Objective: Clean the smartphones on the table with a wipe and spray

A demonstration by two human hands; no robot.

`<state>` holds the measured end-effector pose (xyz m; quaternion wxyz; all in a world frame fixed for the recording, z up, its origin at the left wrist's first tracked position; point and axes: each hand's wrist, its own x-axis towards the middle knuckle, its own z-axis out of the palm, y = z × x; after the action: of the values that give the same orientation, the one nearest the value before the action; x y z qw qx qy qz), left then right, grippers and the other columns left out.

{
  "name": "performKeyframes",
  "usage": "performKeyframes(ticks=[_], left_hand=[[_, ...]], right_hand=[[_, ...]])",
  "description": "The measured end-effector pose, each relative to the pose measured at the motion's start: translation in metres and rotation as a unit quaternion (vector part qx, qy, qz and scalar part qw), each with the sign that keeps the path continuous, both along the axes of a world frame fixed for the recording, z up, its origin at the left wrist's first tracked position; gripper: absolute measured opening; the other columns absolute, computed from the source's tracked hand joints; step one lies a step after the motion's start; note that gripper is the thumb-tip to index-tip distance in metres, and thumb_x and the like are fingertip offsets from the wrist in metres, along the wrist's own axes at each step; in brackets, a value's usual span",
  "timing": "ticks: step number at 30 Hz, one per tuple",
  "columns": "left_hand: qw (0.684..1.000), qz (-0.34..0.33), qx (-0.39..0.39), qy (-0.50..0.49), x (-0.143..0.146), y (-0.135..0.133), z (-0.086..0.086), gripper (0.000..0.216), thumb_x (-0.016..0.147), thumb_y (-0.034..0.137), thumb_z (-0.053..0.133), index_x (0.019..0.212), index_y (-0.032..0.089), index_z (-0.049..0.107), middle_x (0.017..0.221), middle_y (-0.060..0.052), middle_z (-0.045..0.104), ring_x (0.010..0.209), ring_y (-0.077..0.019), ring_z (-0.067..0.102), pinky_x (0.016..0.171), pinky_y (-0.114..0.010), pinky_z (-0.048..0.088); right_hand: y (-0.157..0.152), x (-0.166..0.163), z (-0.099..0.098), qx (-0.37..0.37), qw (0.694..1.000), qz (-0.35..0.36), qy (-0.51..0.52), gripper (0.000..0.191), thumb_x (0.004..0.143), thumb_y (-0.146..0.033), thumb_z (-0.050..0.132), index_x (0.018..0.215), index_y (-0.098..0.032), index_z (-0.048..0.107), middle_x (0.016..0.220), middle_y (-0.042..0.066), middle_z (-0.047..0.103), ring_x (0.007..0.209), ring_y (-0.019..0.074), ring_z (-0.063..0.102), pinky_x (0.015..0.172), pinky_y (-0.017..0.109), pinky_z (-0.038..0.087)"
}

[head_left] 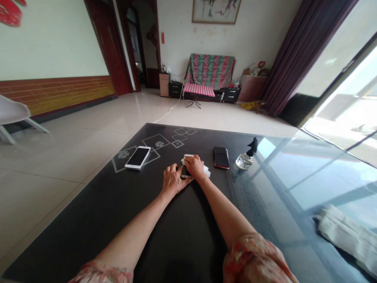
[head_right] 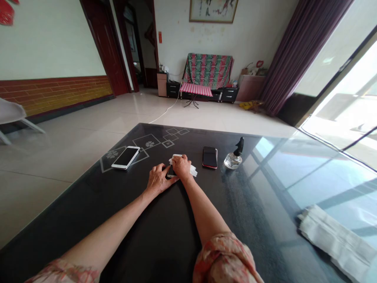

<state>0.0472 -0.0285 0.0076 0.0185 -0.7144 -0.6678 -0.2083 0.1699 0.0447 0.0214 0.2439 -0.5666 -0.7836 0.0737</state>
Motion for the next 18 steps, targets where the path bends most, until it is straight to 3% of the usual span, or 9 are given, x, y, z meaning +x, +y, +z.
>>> performKeyframes(ticks=[9,14,18], left_hand=[[1.000,0.005,0.018,0.009,-0.001,0.005,-0.011,0.068,0.075,0.072,0.059,0.123,0.025,0.063,0.133,-0.013,0.051,0.119,-0.0324,0.047,0.097,-0.044,0.040],[1.000,0.000,0.009,0.004,-0.001,0.004,-0.006,0.068,0.075,0.071,0.060,0.124,0.024,0.063,0.132,-0.012,0.053,0.118,-0.0317,0.048,0.097,-0.043,0.041],[1.000,0.001,0.016,-0.003,-0.001,0.002,-0.004,0.060,0.078,0.068,0.058,0.121,0.027,0.064,0.128,-0.010,0.054,0.114,-0.0303,0.049,0.095,-0.041,0.041]], right_hand=[[0.037,-0.003,-0.002,-0.010,0.999,-0.031,0.021,0.027,0.095,-0.030,0.046,0.095,-0.029,0.072,0.103,0.002,0.071,0.107,0.0233,0.052,0.088,0.038,0.043],[0.025,0.003,-0.006,0.021,0.999,0.009,0.022,0.027,0.094,-0.026,0.046,0.090,-0.028,0.073,0.107,0.001,0.071,0.104,0.0211,0.053,0.088,0.033,0.044],[0.006,0.011,-0.015,0.059,0.995,0.069,0.032,0.027,0.094,-0.023,0.047,0.092,-0.027,0.074,0.110,0.000,0.071,0.101,0.0183,0.057,0.097,0.031,0.041]])
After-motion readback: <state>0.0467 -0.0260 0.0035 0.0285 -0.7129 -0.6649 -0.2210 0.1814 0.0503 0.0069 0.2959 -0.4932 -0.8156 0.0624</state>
